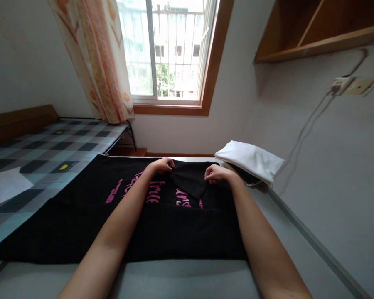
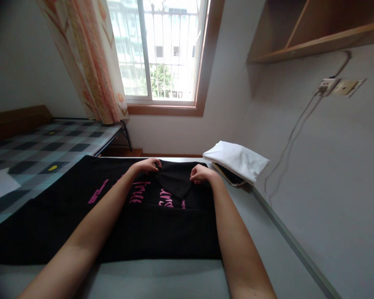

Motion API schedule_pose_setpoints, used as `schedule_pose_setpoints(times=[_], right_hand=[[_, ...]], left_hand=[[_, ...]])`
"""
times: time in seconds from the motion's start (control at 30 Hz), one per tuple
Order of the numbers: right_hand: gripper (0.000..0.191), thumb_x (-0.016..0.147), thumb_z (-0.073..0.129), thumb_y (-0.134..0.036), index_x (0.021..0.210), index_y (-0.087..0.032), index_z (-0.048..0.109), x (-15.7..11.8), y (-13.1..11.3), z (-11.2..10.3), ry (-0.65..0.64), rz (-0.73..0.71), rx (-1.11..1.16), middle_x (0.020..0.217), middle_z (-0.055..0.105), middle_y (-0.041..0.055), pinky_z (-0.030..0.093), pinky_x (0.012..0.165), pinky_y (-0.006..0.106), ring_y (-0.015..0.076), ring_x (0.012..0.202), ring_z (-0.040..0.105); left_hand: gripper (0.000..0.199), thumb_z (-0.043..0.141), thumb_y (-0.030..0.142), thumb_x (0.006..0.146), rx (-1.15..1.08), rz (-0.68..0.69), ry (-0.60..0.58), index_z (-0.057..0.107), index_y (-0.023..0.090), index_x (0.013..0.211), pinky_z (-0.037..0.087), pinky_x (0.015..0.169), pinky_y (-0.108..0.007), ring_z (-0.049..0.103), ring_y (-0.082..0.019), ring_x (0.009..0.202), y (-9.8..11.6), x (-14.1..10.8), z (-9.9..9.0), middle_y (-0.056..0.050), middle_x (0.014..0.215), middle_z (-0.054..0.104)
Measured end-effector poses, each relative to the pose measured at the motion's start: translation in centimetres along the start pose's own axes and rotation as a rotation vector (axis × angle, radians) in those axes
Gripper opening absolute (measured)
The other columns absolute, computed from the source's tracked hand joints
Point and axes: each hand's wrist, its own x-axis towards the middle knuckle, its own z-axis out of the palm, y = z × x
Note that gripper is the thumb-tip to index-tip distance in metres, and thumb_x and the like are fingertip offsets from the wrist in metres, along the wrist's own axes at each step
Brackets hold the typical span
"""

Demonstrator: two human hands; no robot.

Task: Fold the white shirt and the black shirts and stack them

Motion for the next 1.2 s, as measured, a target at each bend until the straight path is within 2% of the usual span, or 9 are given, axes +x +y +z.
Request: schedule_pose_setpoints(times=[0.2, 0.43, 0.5, 0.63, 0.77, 0.87, 1.0, 1.1, 1.2], right_hand=[[0.014, 0.078, 0.067, -0.031, 0.077, -0.019, 0.061, -0.5, 0.2, -0.3, 0.271, 0.121, -0.189, 0.062, 0.065, 0.0027, 0.043, 0.052, 0.024, 0.0148, 0.054, 0.06], [0.032, 0.085, 0.057, -0.033, 0.114, -0.02, 0.062, 0.9, 1.1, 0.5, 0.649, 0.115, -0.263, 0.112, 0.067, 0.014, 0.047, 0.083, 0.036, 0.0272, 0.102, 0.063], [0.034, 0.086, 0.054, -0.03, 0.117, -0.019, 0.063, 1.6, 1.6, 1.0, 0.663, 0.087, -0.247, 0.118, 0.064, 0.0154, 0.045, 0.089, 0.036, 0.0274, 0.107, 0.06], [0.032, 0.083, 0.058, -0.028, 0.112, -0.018, 0.067, 2.1, 2.4, 1.5, 0.616, 0.091, -0.232, 0.116, 0.064, 0.0155, 0.044, 0.093, 0.037, 0.0279, 0.109, 0.059], [0.032, 0.076, 0.068, -0.029, 0.106, -0.02, 0.065, 1.1, 1.5, 0.8, 0.646, 0.143, -0.273, 0.115, 0.059, 0.0157, 0.047, 0.084, 0.036, 0.0273, 0.1, 0.062], [0.017, 0.073, 0.072, -0.028, 0.086, -0.018, 0.065, 0.2, -0.7, 0.4, 0.481, -0.023, -0.25, 0.095, 0.064, 0.0084, 0.046, 0.072, 0.028, 0.0205, 0.084, 0.062], [0.023, 0.071, 0.073, -0.039, 0.077, -0.019, 0.063, -0.5, -4.6, 2.1, 0.016, -0.347, -0.136, 0.073, 0.063, -0.0004, 0.039, 0.056, 0.021, 0.0131, 0.068, 0.057], [0.027, 0.066, 0.076, -0.041, 0.072, -0.019, 0.063, -0.8, -6.7, 4.3, -0.126, -0.323, -0.255, 0.071, 0.064, -0.0004, 0.036, 0.052, 0.02, 0.0126, 0.065, 0.056], [0.021, 0.065, 0.076, -0.035, 0.071, -0.02, 0.063, -1.0, -7.6, 5.6, -0.104, -0.244, -0.366, 0.07, 0.065, 0.0005, 0.036, 0.051, 0.021, 0.0133, 0.063, 0.057]], left_hand=[[0.034, 0.068, 0.028, 0.075, 0.013, 0.075, 0.149, 0.067, 0.018, 0.107, 0.051, 0.059, -0.023, 0.06, -0.014, 0.06, 0.3, 0.3, 0.8, -0.001, 0.07, 0.061], [0.038, 0.067, 0.031, 0.079, 0.192, 0.222, 0.466, 0.066, 0.021, 0.115, 0.042, 0.099, -0.037, 0.055, -0.027, 0.111, 1.2, 0.5, 2.8, -0.011, 0.12, 0.056], [0.037, 0.063, 0.027, 0.081, 0.265, 0.313, 0.478, 0.065, 0.023, 0.117, 0.038, 0.103, -0.04, 0.051, -0.028, 0.117, 1.4, 0.6, 3.7, -0.01, 0.126, 0.055], [0.04, 0.054, 0.013, 0.082, 0.32, 0.417, 0.368, 0.065, 0.027, 0.118, 0.032, 0.108, -0.042, 0.045, -0.025, 0.126, 1.5, 0.8, 4.8, -0.006, 0.134, 0.054], [0.033, 0.058, 0.018, 0.08, 0.342, 0.422, 0.407, 0.069, 0.026, 0.11, 0.036, 0.103, -0.042, 0.048, -0.028, 0.12, 1.4, 0.7, 4.3, -0.008, 0.124, 0.057], [0.025, 0.061, 0.022, 0.079, 0.324, 0.347, 0.461, 0.071, 0.023, 0.102, 0.043, 0.094, -0.037, 0.056, -0.026, 0.105, 1.1, 0.6, 3.4, -0.009, 0.11, 0.058], [0.022, 0.059, 0.022, 0.08, 0.238, 0.257, 0.443, 0.071, 0.023, 0.098, 0.047, 0.08, -0.027, 0.061, -0.019, 0.091, 0.1, 0.8, 2.9, -0.006, 0.1, 0.059], [0.022, 0.059, 0.025, 0.08, 0.202, 0.206, 0.445, 0.071, 0.023, 0.098, 0.048, 0.078, -0.026, 0.062, -0.019, 0.088, -0.6, 0.8, 2.9, -0.005, 0.1, 0.06], [0.022, 0.06, 0.026, 0.08, 0.162, 0.189, 0.443, 0.071, 0.022, 0.099, 0.049, 0.078, -0.026, 0.063, -0.019, 0.089, -1.0, 0.9, 2.8, -0.006, 0.101, 0.062]])
